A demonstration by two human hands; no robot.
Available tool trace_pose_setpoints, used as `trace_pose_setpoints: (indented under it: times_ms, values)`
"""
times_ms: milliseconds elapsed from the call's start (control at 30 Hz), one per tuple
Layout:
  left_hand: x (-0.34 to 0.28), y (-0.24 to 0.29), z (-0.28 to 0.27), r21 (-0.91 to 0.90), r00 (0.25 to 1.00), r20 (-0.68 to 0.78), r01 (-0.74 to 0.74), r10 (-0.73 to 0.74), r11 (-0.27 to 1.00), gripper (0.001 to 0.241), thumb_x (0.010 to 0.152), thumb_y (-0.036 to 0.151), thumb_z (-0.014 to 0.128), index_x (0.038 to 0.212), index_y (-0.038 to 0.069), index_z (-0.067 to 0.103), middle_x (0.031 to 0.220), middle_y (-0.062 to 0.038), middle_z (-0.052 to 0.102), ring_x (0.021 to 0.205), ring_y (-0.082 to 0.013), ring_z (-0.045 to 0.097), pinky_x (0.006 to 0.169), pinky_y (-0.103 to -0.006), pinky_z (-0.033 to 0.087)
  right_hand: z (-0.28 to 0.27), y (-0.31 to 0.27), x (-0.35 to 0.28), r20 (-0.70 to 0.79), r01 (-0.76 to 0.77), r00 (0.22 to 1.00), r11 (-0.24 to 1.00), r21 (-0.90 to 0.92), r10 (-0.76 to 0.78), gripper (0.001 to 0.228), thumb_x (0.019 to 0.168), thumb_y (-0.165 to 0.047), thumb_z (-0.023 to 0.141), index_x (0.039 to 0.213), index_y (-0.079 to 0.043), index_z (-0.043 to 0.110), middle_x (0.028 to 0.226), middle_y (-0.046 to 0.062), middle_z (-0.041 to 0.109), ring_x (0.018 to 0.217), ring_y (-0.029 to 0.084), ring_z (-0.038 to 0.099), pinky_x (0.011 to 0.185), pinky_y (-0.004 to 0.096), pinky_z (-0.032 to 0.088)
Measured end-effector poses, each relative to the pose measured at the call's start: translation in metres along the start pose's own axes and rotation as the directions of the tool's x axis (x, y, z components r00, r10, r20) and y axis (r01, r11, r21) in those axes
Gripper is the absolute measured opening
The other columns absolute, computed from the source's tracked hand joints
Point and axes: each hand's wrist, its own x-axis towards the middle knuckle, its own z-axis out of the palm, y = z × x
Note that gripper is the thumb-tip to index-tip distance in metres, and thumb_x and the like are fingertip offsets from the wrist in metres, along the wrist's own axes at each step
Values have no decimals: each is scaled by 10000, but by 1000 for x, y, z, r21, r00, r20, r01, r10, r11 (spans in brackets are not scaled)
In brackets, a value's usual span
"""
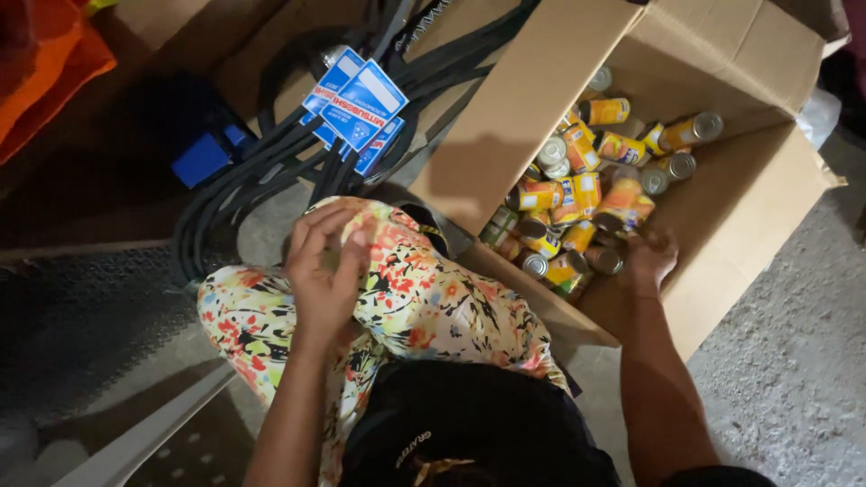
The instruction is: The person transfers canned goods from a cardboard box onto store shelves.
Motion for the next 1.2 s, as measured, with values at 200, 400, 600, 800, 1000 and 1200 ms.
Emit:
trace_pose_setpoints:
  times_ms: [200,400,600,800,1000,1200]
  values:
    - [-2,-9,35,-243,997,73,20,-2,970,228,1014,40,672,1231,-25,654,1294,-138,576,1211,-221,608,982,-309,592,-28,66,1,690,284,696,808,-516,196,271,944,-103,707,1211,-60,715,1022,69,724,884,145,644,798,326,553]
    - [-5,-9,40,-126,988,138,86,-69,988,213,996,23,672,1208,7,679,1264,-124,602,1120,-196,663,756,-250,643,24,71,-53,724,178,481,753,-633,495,439,754,-105,781,1154,-16,623,1008,80,730,911,184,697,773,382,594]
    - [-6,-10,37,-34,993,115,17,-13,999,234,970,7,678,1204,8,680,1260,-129,602,1134,-216,653,698,-254,648,23,82,-56,648,374,644,571,-731,407,470,837,-263,769,1210,11,685,1055,178,781,970,281,744,855,415,602]
    - [-4,-17,39,-82,987,122,111,-101,990,191,970,37,699,1160,22,697,1200,-111,632,1040,-188,689,702,-260,615,44,7,-64,670,550,642,384,-742,373,667,693,-307,870,1221,26,636,1061,252,738,996,366,725,875,426,569]
    - [-12,-43,69,-490,873,347,481,-343,727,263,997,94,713,1249,25,678,1089,-123,716,1004,-185,684,912,-329,572,80,-177,-103,513,332,746,430,-839,424,706,679,-288,893,1295,-64,632,1117,186,752,1027,308,734,909,418,565]
    - [-26,-40,130,-287,481,758,852,-441,438,519,943,413,661,1309,47,625,1188,-91,697,1056,-185,708,896,-373,608,121,-255,-156,758,226,649,935,-274,65,700,742,-5,864,1351,-68,526,1323,122,631,1187,246,639,1010,382,533]
